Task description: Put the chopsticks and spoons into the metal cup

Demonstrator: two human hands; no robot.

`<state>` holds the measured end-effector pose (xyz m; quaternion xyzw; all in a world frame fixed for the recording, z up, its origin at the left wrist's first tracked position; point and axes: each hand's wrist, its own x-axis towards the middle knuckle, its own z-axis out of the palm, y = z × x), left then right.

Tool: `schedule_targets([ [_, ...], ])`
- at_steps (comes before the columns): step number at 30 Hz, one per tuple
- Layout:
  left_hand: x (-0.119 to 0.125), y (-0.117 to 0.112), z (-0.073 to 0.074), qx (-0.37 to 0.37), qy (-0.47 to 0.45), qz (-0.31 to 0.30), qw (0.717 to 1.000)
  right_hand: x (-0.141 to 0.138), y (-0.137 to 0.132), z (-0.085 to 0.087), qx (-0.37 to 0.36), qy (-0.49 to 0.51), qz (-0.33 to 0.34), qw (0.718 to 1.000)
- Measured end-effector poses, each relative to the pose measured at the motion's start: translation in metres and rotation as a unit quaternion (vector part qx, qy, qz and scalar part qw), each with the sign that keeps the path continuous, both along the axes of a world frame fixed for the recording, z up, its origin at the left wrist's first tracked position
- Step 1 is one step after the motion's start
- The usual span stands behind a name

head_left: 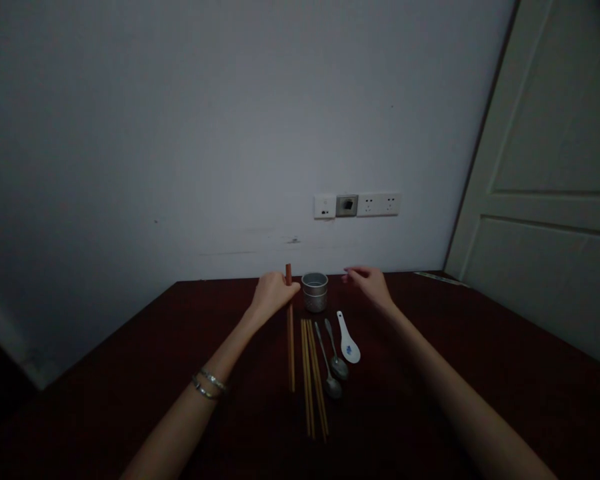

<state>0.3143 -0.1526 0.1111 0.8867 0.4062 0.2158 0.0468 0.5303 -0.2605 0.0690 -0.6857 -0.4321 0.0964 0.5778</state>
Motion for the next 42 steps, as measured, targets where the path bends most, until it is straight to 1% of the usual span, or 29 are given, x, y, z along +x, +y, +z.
schedule_targets([
  [1, 0.001, -0.003, 0.006, 0.010, -0.013, -0.002, 1.000, -0.017, 0.000, 0.013, 0.007, 0.076, 0.072, 0.994],
  [2, 0.003, -0.006, 0.012, 0.021, -0.027, -0.005, 0.999, -0.034, -0.001, 0.023, 0.013, 0.132, 0.141, 0.981],
  [4, 0.007, -0.014, 0.022, 0.040, -0.054, -0.010, 0.998, -0.067, -0.005, 0.036, -0.005, 0.191, 0.249, 0.950],
  [5, 0.009, -0.018, 0.026, 0.046, -0.066, -0.012, 0.997, -0.081, -0.007, 0.039, -0.023, 0.199, 0.283, 0.938],
  [7, 0.012, -0.025, 0.033, 0.051, -0.084, -0.011, 0.995, -0.102, -0.010, 0.039, -0.045, 0.197, 0.322, 0.925],
  [10, 0.016, -0.034, 0.039, 0.057, -0.102, -0.009, 0.993, -0.115, -0.010, 0.036, -0.028, 0.190, 0.334, 0.923],
  [13, 0.018, -0.038, 0.041, 0.055, -0.115, -0.013, 0.992, -0.114, -0.007, 0.035, -0.013, 0.198, 0.325, 0.925],
  [16, 0.019, -0.037, 0.039, 0.060, -0.127, -0.021, 0.990, -0.108, -0.005, 0.034, -0.024, 0.193, 0.325, 0.925],
  [21, 0.020, -0.035, 0.034, 0.059, -0.145, -0.040, 0.987, -0.102, -0.003, 0.031, -0.008, 0.171, 0.333, 0.927],
  [24, 0.017, -0.031, 0.034, 0.034, -0.184, -0.074, 0.980, -0.100, -0.005, 0.034, -0.012, 0.163, 0.339, 0.926],
  [26, 0.014, -0.026, 0.034, -0.014, -0.234, -0.127, 0.964, -0.099, -0.008, 0.036, -0.012, 0.162, 0.348, 0.923],
  [27, 0.013, -0.023, 0.035, -0.053, -0.267, -0.160, 0.949, -0.099, -0.009, 0.037, -0.009, 0.164, 0.356, 0.920],
  [28, 0.011, -0.021, 0.035, -0.101, -0.302, -0.194, 0.928, -0.098, -0.010, 0.038, -0.006, 0.166, 0.366, 0.916],
  [31, 0.006, -0.019, 0.038, -0.259, -0.372, -0.275, 0.848, -0.097, -0.013, 0.038, -0.003, 0.173, 0.404, 0.898],
  [33, 0.003, -0.024, 0.041, -0.326, -0.388, -0.301, 0.808, -0.097, -0.014, 0.036, -0.004, 0.170, 0.425, 0.889],
  [34, 0.001, -0.027, 0.042, -0.343, -0.394, -0.306, 0.796, -0.097, -0.015, 0.036, -0.004, 0.167, 0.433, 0.886],
  [36, -0.001, -0.034, 0.045, -0.356, -0.405, -0.302, 0.786, -0.096, -0.015, 0.035, -0.002, 0.161, 0.444, 0.882],
  [39, -0.003, -0.041, 0.048, -0.354, -0.404, -0.294, 0.791, -0.095, -0.014, 0.033, 0.000, 0.160, 0.453, 0.877],
  [42, -0.002, -0.041, 0.047, -0.350, -0.400, -0.295, 0.794, -0.094, -0.012, 0.031, -0.003, 0.162, 0.451, 0.878],
])
